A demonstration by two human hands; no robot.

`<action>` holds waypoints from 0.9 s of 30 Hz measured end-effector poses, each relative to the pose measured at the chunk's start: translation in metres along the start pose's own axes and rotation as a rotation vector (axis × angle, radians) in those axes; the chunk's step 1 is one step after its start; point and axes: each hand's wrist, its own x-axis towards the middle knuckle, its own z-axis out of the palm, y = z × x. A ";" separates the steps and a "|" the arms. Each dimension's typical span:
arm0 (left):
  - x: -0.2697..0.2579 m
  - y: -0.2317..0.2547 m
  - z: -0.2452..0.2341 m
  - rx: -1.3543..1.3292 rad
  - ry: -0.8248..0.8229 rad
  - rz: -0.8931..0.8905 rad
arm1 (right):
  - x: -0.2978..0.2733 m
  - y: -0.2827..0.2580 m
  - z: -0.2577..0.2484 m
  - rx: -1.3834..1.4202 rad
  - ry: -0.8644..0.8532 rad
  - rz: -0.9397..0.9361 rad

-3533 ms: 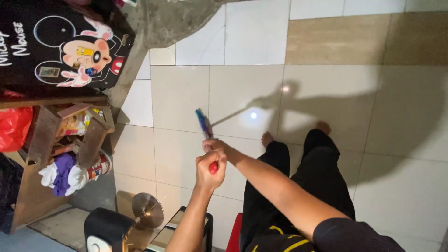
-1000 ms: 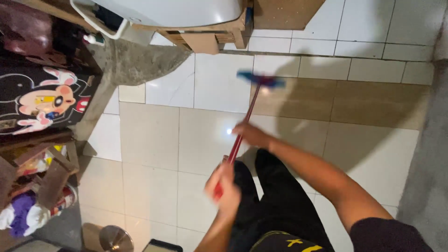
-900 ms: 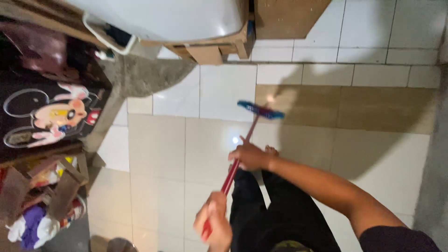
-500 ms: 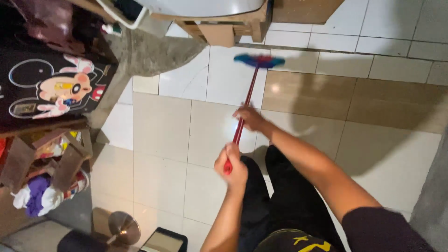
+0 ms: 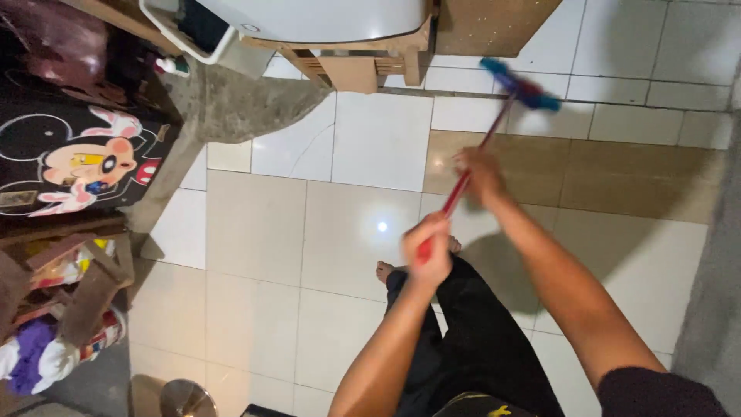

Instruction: The person performs various cleaning tasks including wiping a surface with a cloth, sweeping a tiled floor with a broom, and organizing items on a cluttered surface.

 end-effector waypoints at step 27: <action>0.000 -0.121 0.144 0.033 -0.424 -0.064 | 0.052 0.107 -0.162 1.044 0.517 0.251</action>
